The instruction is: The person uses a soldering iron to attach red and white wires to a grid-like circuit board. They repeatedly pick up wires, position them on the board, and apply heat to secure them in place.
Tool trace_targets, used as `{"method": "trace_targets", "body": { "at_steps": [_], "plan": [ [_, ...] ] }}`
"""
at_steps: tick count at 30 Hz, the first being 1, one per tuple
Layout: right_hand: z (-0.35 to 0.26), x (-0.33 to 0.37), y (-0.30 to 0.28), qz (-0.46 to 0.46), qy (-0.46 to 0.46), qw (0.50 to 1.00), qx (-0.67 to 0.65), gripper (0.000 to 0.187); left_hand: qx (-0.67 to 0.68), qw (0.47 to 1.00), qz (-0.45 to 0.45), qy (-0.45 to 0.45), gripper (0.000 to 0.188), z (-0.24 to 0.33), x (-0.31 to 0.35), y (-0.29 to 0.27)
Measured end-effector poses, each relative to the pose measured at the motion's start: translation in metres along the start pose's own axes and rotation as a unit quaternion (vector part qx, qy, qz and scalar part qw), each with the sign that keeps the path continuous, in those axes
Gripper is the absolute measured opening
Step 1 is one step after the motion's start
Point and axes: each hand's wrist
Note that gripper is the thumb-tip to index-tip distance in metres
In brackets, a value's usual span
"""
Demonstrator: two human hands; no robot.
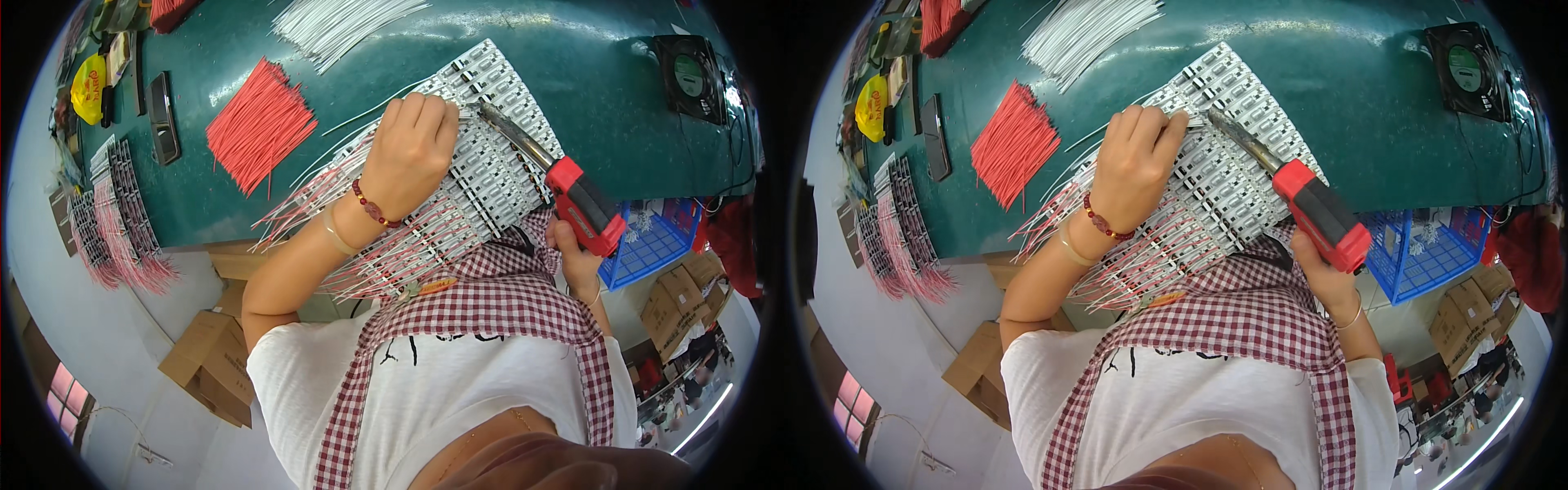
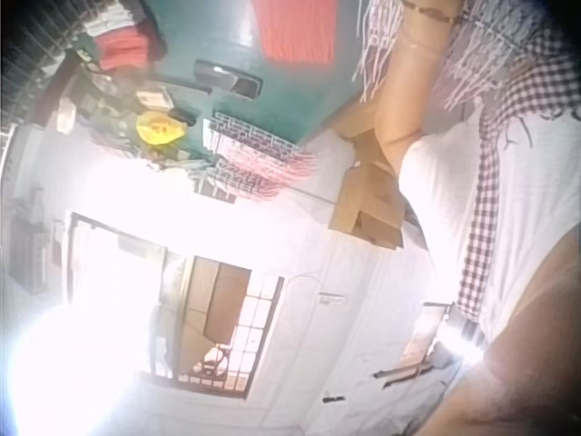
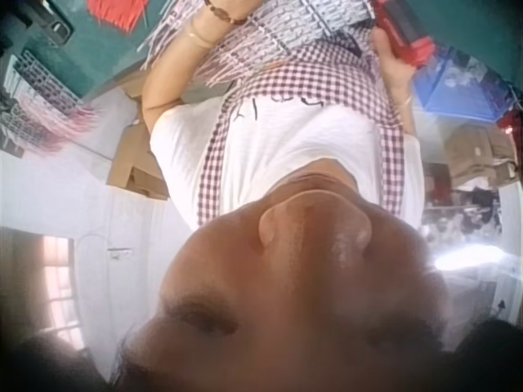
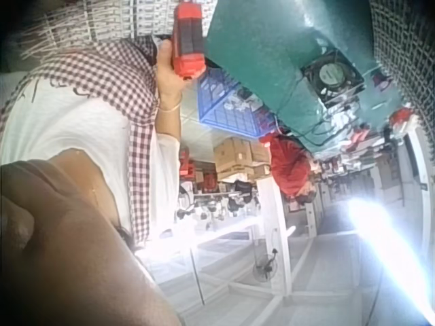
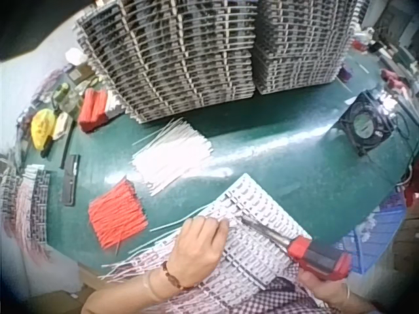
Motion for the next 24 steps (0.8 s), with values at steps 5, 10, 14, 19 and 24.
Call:
{"method": "trace_targets", "body": {
  "at_steps": [5, 10, 14, 19, 24],
  "plan": [
    [0.005, 0.001, 0.001, -0.006, -0.016, 0.999, 0.037, 0.025, 0.003, 1.0, -0.003, -0.001, 0.026, 0.001, -0.002, 0.0],
    [-0.003, 0.002, -0.002, 0.008, -0.01, 1.0, -0.003, 0.033, -0.006, 1.0, -0.013, -0.001, 0.026, 0.0, -0.002, 0.0],
    [-0.006, 0.001, -0.004, 0.01, -0.014, 0.999, -0.028, 0.046, -0.008, 1.0, -0.011, 0.001, 0.026, -0.001, -0.003, -0.001],
    [0.0, 0.009, -0.006, 0.011, 0.002, 1.0, -0.029, 0.042, 0.014, 1.0, 0.015, 0.011, 0.028, 0.006, 0.0, -0.006],
    [-0.005, 0.01, -0.003, 0.003, 0.019, 1.0, -0.017, 0.028, 0.02, 1.0, 0.019, 0.006, 0.028, 0.01, 0.003, 0.001]
  ]
}}
Point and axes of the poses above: each hand's wrist, its own x-axis away from the middle knuckle, its own y-axis out of the palm, z = x × y, and after that the axes turned 5 degrees about x, right-handed
